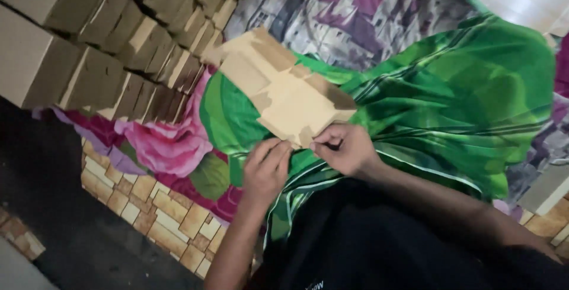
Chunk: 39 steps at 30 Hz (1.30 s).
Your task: Folding flat cardboard templates into small rectangular boxes.
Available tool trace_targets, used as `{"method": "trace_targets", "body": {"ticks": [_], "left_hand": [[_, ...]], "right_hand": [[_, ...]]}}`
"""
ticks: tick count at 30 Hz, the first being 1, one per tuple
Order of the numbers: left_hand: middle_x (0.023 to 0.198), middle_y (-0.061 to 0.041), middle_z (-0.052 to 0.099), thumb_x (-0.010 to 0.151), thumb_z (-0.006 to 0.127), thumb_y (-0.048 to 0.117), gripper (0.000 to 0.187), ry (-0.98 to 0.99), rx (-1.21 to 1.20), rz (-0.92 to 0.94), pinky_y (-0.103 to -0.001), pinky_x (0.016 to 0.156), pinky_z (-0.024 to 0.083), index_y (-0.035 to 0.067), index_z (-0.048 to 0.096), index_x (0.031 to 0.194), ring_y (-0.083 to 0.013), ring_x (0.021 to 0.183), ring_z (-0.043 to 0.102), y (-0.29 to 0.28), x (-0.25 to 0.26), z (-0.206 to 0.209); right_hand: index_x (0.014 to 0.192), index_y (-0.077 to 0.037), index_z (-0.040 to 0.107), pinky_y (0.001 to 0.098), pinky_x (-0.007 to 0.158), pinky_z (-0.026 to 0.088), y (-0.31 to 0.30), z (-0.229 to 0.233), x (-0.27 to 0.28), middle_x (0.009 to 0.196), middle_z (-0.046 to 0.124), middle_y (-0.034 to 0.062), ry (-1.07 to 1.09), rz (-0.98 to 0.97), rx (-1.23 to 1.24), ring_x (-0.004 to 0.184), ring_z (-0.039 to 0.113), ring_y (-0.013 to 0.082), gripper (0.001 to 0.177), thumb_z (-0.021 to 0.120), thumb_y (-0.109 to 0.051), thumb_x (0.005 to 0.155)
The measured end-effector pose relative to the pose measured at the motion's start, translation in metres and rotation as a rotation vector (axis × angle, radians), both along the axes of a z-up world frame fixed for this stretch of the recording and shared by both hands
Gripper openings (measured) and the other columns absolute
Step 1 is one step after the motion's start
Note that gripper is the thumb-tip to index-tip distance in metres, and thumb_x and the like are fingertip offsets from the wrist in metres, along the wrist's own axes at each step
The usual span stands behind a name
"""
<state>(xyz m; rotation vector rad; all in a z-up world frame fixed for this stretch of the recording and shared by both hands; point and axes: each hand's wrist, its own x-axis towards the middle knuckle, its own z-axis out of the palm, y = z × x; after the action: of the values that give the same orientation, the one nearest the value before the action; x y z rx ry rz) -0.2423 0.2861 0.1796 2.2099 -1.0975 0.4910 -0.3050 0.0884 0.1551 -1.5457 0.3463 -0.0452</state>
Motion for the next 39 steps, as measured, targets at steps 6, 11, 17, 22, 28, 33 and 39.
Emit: {"method": "trace_targets", "body": {"ticks": [6, 11, 17, 22, 28, 33, 39], "left_hand": [[0.074, -0.017, 0.071, 0.084, 0.072, -0.004, 0.021, 0.634, -0.344, 0.37, -0.038, 0.063, 0.056, 0.005, 0.08, 0.101, -0.0322, 0.068, 0.072, -0.007, -0.013, -0.015], [0.08, -0.01, 0.075, 0.084, 0.078, -0.002, 0.018, 0.953, -0.473, 0.694, -0.03, 0.073, 0.054, 0.001, 0.072, 0.101, -0.0137, 0.072, 0.066, -0.003, -0.009, -0.046], [0.077, -0.007, 0.076, 0.081, 0.079, 0.004, 0.033, 1.015, -0.371, 0.757, -0.023, 0.067, 0.054, 0.006, 0.065, 0.111, -0.0099, 0.065, 0.067, -0.001, -0.004, -0.057], [0.078, -0.01, 0.076, 0.085, 0.073, -0.005, 0.028, 1.068, -0.469, 0.701, -0.026, 0.066, 0.058, 0.001, 0.067, 0.111, -0.0117, 0.063, 0.07, -0.001, -0.005, -0.055], [0.083, -0.011, 0.076, 0.09, 0.068, -0.006, 0.029, 1.177, -0.499, 0.618, -0.026, 0.064, 0.058, 0.001, 0.065, 0.117, -0.0123, 0.063, 0.071, 0.0, 0.0, -0.044], [0.088, -0.014, 0.073, 0.093, 0.065, -0.005, 0.04, 1.11, -0.518, 0.521, -0.03, 0.066, 0.058, 0.003, 0.054, 0.131, -0.0167, 0.066, 0.073, 0.002, -0.004, -0.052], [0.092, -0.017, 0.072, 0.095, 0.063, 0.005, 0.038, 0.821, -0.184, 0.466, -0.044, 0.065, 0.056, 0.01, 0.064, 0.132, -0.0391, 0.079, 0.074, -0.008, -0.002, -0.021]], "right_hand": [[0.083, -0.01, 0.082, 0.0319, 0.051, 0.047, 0.021, -0.025, 0.025, 0.061, 0.062, 0.0099, -0.021, 0.102, -0.249, 0.054, 0.06, 0.0194, 0.014, 0.089, -0.009, 0.071], [0.083, -0.013, 0.081, 0.0332, 0.059, 0.055, 0.035, -0.045, 0.035, 0.072, 0.07, 0.0097, -0.009, 0.142, -0.247, 0.063, 0.07, 0.0244, 0.006, 0.083, -0.011, 0.078], [0.098, 0.009, 0.074, 0.0324, 0.053, 0.062, 0.038, -0.049, 0.037, 0.091, 0.059, 0.0245, 0.283, 0.097, 0.211, 0.066, 0.077, 0.0372, 0.014, 0.07, 0.0, 0.088], [0.093, 0.012, 0.073, 0.0302, 0.051, 0.061, 0.04, -0.037, 0.042, 0.082, 0.061, 0.0239, 0.283, 0.094, 0.17, 0.063, 0.077, 0.0353, 0.013, 0.069, 0.002, 0.085], [0.093, 0.014, 0.072, 0.0313, 0.055, 0.063, 0.039, -0.023, 0.043, 0.082, 0.066, 0.0254, 0.376, 0.101, 0.194, 0.067, 0.078, 0.0342, 0.015, 0.069, 0.002, 0.085], [0.096, 0.015, 0.073, 0.0371, 0.061, 0.066, 0.036, -0.019, 0.044, 0.081, 0.065, 0.0266, 0.384, 0.117, 0.239, 0.069, 0.078, 0.0357, 0.017, 0.067, 0.003, 0.085], [0.093, 0.01, 0.072, 0.0327, 0.05, 0.062, 0.038, -0.037, 0.04, 0.077, 0.061, 0.0265, 0.19, 0.042, 0.091, 0.058, 0.074, 0.0317, 0.013, 0.075, 0.006, 0.081]]}}
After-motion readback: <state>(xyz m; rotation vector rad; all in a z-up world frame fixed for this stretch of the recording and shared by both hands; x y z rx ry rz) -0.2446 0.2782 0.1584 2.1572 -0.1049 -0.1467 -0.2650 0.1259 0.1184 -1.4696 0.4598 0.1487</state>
